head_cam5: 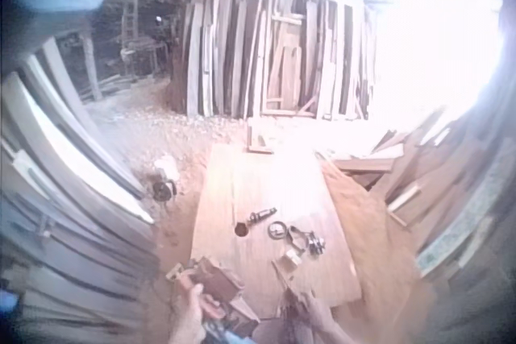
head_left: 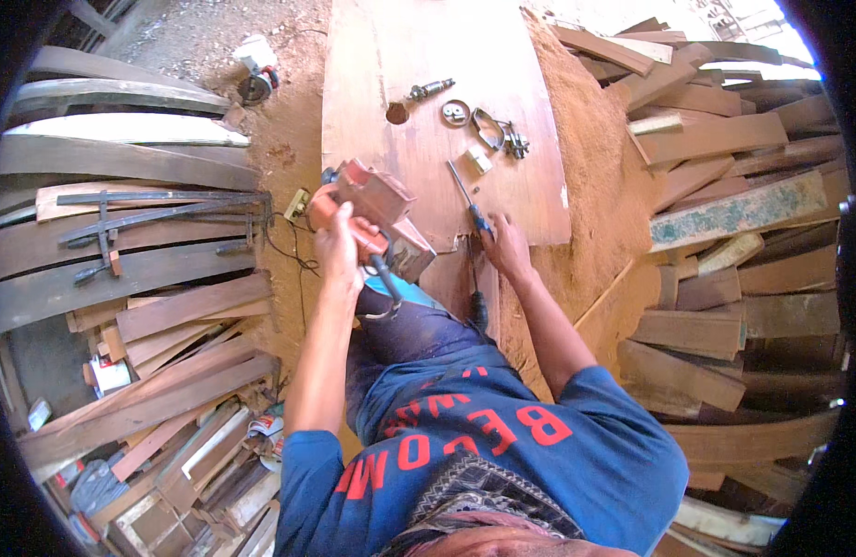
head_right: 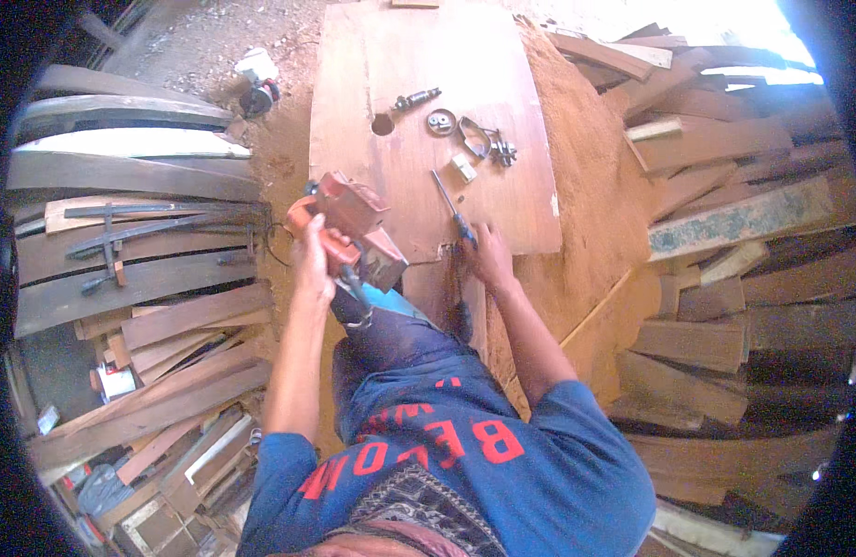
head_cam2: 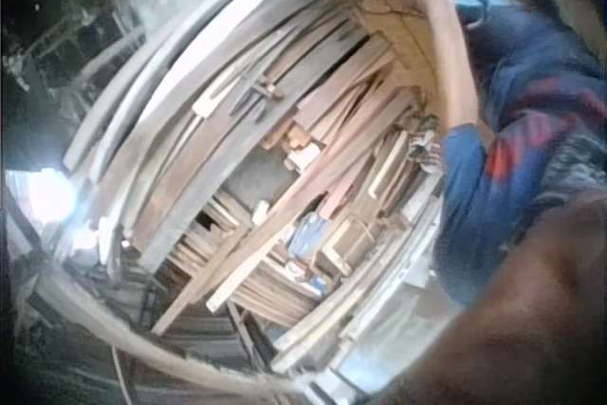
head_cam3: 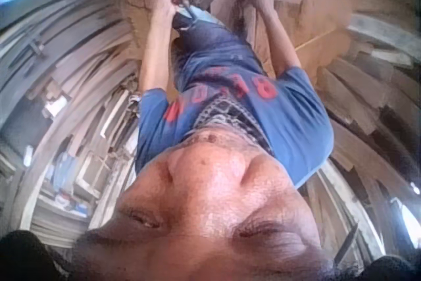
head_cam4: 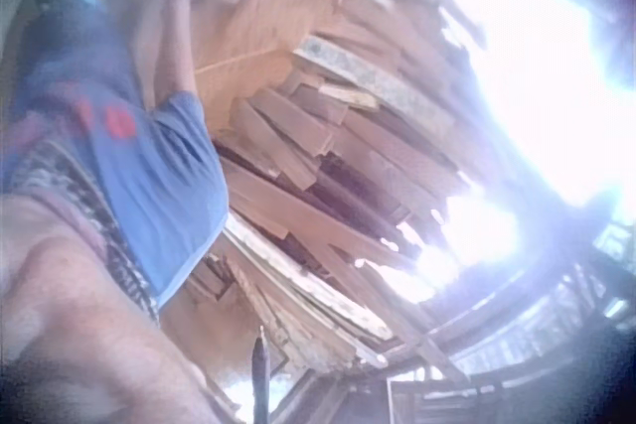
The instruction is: The person assembles a handheld electric planer on a wooden workbench. They place a large piece of plywood on the bench, then pick up the planer and use a screwdriver to tighten screws on its body. The person also handles a drill bit and a hammer during the process.
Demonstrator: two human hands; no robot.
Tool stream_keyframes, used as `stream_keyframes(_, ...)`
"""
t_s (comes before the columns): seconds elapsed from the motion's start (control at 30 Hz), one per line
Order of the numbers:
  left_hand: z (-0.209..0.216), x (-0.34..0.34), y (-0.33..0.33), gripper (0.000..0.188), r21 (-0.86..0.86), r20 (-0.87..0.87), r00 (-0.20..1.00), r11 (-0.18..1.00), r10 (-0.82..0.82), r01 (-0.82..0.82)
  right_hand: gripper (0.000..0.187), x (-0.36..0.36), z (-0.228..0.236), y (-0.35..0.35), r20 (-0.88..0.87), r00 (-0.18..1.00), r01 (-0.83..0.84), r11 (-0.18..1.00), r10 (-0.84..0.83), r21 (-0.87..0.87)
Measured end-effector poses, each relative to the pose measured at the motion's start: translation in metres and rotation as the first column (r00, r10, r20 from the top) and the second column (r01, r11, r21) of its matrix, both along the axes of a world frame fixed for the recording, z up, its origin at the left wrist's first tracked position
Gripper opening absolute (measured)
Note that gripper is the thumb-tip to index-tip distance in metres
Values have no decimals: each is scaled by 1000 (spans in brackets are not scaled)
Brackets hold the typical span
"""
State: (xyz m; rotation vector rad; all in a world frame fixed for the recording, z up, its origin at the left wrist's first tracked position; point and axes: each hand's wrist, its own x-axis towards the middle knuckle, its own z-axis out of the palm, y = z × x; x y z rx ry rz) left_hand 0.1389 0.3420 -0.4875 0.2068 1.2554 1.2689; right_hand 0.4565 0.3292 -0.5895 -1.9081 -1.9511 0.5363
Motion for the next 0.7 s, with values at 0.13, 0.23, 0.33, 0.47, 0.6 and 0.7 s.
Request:
stream_keyframes(0.13, -44, 75, 57, 20, 50, -280, 959, 996, -51, 68, 29, 49, -25, -29, -160, 987, -4, 995, -12, -98)
stream_keyframes(0.23, -78, 93, 77, 19, 9, -365, 922, 989, -133, 146, 26, 60, -14, -45, -255, 957, -103, 985, 135, 136)
stream_keyframes(0.33, -102, 118, 86, 22, 100, -446, 891, 985, -82, 141, 24, 65, -12, -58, -203, 977, -66, 998, 61, -18)
stream_keyframes(0.47, -119, 129, 85, 34, 15, -537, 830, 982, -151, 189, 24, 60, -27, -62, -288, 956, -69, 997, 55, -37)
stream_keyframes(0.6, -122, 108, 77, 52, -92, -740, 616, 948, -269, 304, 28, 39, -26, -66, -304, 951, -98, 989, 61, -107)
stream_keyframes(0.7, -99, 82, 53, 56, -53, -677, 661, 918, -323, 394, 32, 36, -43, -74, -183, 975, -133, 990, 124, -38)
